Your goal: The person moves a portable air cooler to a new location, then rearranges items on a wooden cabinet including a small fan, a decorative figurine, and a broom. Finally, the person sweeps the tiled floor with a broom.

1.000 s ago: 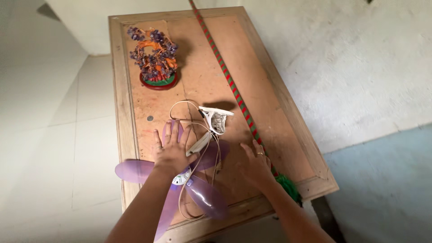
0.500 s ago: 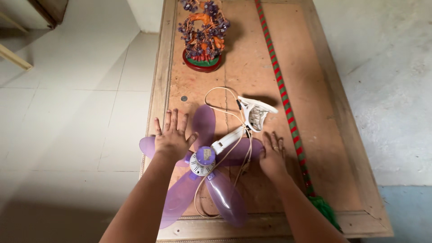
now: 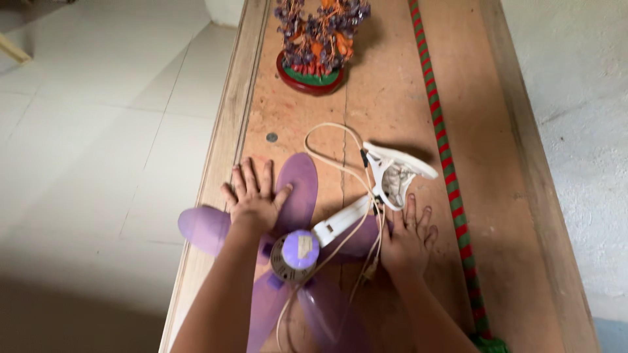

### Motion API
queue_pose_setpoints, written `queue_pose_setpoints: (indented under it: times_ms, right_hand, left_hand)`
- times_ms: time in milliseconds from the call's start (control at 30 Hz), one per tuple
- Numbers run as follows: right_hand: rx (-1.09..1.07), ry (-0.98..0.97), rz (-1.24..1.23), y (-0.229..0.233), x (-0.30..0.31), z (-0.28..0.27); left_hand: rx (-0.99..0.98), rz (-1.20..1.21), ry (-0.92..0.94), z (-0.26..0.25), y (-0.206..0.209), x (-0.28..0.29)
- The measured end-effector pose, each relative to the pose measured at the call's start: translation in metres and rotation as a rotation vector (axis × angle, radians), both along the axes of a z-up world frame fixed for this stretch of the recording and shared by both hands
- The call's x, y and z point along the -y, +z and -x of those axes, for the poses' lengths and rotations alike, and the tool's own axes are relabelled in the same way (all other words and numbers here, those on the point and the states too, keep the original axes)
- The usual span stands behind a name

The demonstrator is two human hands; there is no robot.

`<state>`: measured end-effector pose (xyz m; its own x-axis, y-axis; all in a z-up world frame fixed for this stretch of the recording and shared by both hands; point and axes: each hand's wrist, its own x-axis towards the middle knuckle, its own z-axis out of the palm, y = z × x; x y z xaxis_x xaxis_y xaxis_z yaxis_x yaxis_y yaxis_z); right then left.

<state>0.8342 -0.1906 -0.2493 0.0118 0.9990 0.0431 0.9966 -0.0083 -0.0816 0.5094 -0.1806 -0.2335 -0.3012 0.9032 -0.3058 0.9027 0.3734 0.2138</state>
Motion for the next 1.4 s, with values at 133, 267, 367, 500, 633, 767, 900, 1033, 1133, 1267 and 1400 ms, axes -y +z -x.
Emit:
queue_pose_setpoints:
  times_ms: [133,267,367,500,633,767,900,1033,1133,1267,1400]
  right_hand:
    - [-0.048,0.033,-0.026,-0.001,0.004,0.0]
    - [0.003,0.037,-0.067,-0.008,0.007,-0.005]
    - [-0.026,0.035,-0.073,-0.007,0.006,-0.004]
    - [-0.053,0.044,-0.077,-0.004,0.001,0.0]
    - [-0.052,0.016,-0.032,0.003,0.003,0.001]
    - [-0.043,0.04,-0.09,-0.007,0.006,-0.003]
    - [-0.063,0.011,-0.051,0.001,0.01,-0.001]
    - [-0.028,0.028,-0.082,-0.002,0.005,0.001]
    - [-0.05,0.035,-0.118,-0.006,0.003,-0.001]
    - [-0.051,0.004,-0.09,-0.005,0.001,0.001]
    - [-0.062,0.009,-0.09,-0.008,0.006,-0.001]
  left_hand:
    - [-0.073,-0.032,-0.008,-0.007,-0.009,0.014]
    - [-0.086,0.03,-0.033,-0.004,-0.002,0.007]
    - [-0.081,0.029,-0.038,-0.006,0.003,0.005]
    - [-0.04,0.038,-0.03,-0.006,0.009,0.007]
    - [-0.043,0.057,-0.043,-0.004,0.015,0.004]
    - [-0.072,-0.043,-0.053,-0.001,0.004,0.004]
    - [-0.047,-0.018,-0.042,-0.002,0.014,0.005]
    - [-0.038,0.039,-0.051,-0.003,0.018,0.003]
    - [-0.053,0.055,-0.053,-0.005,0.015,0.006]
    - [-0.035,0.088,-0.042,-0.005,0.016,0.0]
    - [-0.042,0.037,-0.047,-0.004,0.014,0.0]
